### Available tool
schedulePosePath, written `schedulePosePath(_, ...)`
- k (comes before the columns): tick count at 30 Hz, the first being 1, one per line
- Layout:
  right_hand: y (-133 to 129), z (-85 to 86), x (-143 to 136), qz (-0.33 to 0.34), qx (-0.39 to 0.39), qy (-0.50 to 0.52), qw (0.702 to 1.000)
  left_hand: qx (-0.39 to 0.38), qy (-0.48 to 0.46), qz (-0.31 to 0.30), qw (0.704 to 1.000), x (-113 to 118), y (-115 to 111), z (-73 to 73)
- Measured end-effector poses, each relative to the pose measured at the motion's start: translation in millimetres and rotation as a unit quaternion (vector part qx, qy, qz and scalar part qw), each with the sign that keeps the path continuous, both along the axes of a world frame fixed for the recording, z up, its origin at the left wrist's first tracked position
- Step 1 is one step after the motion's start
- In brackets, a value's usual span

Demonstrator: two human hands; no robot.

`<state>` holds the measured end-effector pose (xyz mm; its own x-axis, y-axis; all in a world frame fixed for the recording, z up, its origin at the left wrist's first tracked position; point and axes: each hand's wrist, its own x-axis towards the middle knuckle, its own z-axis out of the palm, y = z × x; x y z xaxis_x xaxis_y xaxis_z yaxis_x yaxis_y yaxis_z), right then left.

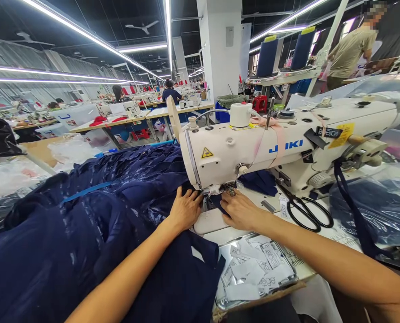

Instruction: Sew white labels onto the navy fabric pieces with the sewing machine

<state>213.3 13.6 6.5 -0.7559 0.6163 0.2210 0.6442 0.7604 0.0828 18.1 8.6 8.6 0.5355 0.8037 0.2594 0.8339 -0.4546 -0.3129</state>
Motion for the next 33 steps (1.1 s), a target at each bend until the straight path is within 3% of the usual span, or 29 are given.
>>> schedulePosePath(33,-2,-9.7,-17,-0.03,0.039,-0.004,0.999,0.004,-0.029,0.008,1.0,4,18,-4.8)
